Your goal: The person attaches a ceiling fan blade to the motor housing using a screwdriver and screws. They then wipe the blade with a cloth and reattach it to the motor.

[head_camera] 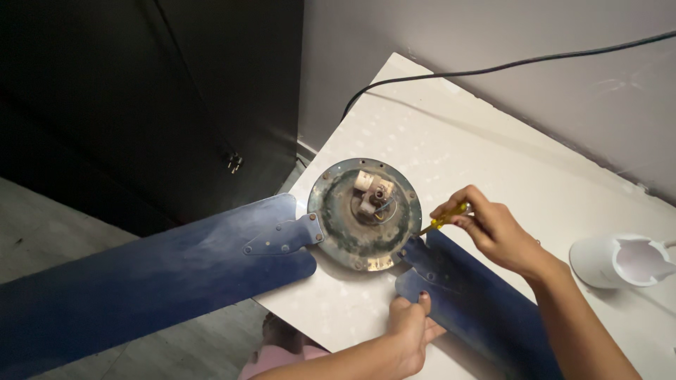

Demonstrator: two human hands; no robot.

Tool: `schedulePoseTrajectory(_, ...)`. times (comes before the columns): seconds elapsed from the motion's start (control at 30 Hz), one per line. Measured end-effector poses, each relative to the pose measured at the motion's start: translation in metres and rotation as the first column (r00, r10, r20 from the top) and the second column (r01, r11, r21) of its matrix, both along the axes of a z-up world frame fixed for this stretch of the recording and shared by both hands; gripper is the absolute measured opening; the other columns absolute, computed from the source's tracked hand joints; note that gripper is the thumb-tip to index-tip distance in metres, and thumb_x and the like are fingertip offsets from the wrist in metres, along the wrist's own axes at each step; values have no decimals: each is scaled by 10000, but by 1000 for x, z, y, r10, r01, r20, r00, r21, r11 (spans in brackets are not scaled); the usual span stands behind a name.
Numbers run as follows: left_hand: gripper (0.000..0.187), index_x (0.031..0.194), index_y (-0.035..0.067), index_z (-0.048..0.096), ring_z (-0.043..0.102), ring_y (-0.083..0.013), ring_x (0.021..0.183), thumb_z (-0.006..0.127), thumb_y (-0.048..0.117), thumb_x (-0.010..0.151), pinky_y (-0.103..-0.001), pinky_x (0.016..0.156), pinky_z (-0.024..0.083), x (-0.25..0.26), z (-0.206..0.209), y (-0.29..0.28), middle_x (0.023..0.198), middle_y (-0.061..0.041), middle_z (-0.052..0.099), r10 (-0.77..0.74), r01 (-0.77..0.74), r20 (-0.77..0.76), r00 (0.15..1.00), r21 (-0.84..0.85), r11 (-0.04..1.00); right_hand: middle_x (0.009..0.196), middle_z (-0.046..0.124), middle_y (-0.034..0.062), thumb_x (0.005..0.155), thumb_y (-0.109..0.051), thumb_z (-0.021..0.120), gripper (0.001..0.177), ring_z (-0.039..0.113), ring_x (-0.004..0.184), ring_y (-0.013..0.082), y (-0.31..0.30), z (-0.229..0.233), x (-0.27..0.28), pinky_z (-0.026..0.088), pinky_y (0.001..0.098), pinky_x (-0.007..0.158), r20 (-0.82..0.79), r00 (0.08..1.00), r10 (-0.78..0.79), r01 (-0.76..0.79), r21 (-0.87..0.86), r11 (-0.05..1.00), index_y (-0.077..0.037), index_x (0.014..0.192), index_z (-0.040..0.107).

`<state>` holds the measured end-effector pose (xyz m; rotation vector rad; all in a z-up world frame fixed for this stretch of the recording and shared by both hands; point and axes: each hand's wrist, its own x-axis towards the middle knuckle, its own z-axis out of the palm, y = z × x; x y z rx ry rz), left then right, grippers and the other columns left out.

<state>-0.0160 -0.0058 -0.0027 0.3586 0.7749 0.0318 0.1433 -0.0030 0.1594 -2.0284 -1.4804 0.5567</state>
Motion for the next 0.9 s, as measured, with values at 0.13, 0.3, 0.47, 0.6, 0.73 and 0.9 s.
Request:
schedulePoseTrajectory(0.13, 281, 1251, 12, 537, 741, -292, 1019, 477, 220, 1073, -454, 952, 607, 3, -6, -3, 1213, -159, 707, 22, -23, -13, 1000, -24, 999, 1114, 792, 117, 946, -53, 557, 151, 761, 1083, 208, 4, 7, 1, 588, 356, 939, -68, 994, 88, -94, -96, 991, -44, 1094, 584)
schedulePoseTrajectory(0.3, 262, 1225, 23, 562, 743, -286, 1003, 483, 221, 1072, -448, 940, 604, 6, -12, -5, 1179, -145, 726, 17, -18, -22, 1000, -27, 999, 1126, 802, 97, 907, -9, 599, 167, 776, 1014, 176, 7, 2, -5, 626, 331, 874, -128, 988, 87, -90, -13, 996, -35, 1063, 652)
schedulePoseTrajectory(0.47, 241, 1217, 42, 568, 742, -291, 1010, 495, 209, 1060, -454, 937, 603, 7, -15, -6, 1171, -130, 720, 35, -35, -10, 999, -30, 999, 950, 810, 89, 875, 1, 678, 157, 793, 886, 152, 1, -19, -31, 662, 304, 779, -46, 989, -138, 143, 151, 978, -19, 1027, 712)
schedulePoseTrajectory(0.6, 247, 1210, 32, 572, 738, -321, 1001, 503, 196, 1040, -482, 927, 596, 7, -17, -8, 1149, -155, 722, 66, -65, 18, 998, -28, 997, 937, 793, 85, 904, -26, 668, 111, 784, 876, 130, 0, -37, -45, 663, 290, 762, -26, 964, -265, 259, 311, 914, -2, 1010, 689)
schedulePoseTrajectory(0.73, 269, 1240, 8, 521, 727, -328, 1055, 526, 202, 1054, -497, 960, 585, 6, -22, -8, 1204, -164, 686, 42, -43, -27, 999, -11, 999, 957, 785, 102, 965, -67, 664, 72, 721, 818, 123, 1, -43, -35, 582, 275, 742, -130, 975, -180, 213, 311, 926, -29, 1024, 683)
schedulePoseTrajectory(0.9, 297, 1280, -4, 466, 702, -337, 1093, 535, 209, 1085, -497, 991, 594, 10, -23, -7, 1238, -187, 638, 49, -51, -50, 998, -24, 998, 1041, 670, 62, 902, -39, 628, 123, 605, 962, 140, 13, -57, -19, 497, 309, 880, -634, 769, 81, 75, 215, 974, -34, 1025, 624)
